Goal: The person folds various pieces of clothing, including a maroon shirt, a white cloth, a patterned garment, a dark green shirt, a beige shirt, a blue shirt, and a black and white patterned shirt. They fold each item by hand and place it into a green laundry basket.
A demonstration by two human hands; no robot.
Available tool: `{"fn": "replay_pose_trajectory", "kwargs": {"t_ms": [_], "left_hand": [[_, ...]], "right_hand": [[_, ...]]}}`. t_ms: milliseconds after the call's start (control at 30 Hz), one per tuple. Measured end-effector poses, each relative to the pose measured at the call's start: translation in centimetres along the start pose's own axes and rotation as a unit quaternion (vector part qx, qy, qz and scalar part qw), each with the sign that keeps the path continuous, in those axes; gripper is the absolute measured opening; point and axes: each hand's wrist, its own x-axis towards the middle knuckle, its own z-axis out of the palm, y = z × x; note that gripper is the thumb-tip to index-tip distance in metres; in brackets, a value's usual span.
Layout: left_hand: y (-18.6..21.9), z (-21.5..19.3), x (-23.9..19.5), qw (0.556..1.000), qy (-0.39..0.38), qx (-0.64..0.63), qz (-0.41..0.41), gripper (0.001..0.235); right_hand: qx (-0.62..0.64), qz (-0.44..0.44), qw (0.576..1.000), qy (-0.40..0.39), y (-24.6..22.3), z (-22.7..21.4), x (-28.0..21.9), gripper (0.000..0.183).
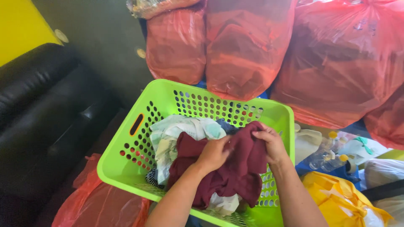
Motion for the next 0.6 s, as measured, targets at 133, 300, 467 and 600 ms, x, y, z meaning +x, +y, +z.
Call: {"fn": "replay_pose_trajectory", "kwargs": {"t_ms": [133,300,467,600], "left_hand": [[-3.6,-0.1,1.3,0.966,0.085,-0.23,-0.082,0.044],[-1.5,-5.6,0.3,0.791,0.242,-0.512,-0.23,0.05],[-4.5,-4.2,0.5,0.715,0.251,-0.587,-0.284,0.046],[0.3,-3.9,0.3,0.783,0.179,-0.559,-0.208,0.047]], "right_hand": [[-0.266,-0.057,0.962,0.004,-3.9,3.9,-2.8,0.048],[-0.382,0.013,0.924,0.026,-4.1,3.9,-3.0,0.034],[-0.082,0.018,0.995,0.05,-3.0,1.2,-0.9,0.032],[0.057,0.019,0.998,0.025,-2.9,2.9,-1.3,0.03]]}}
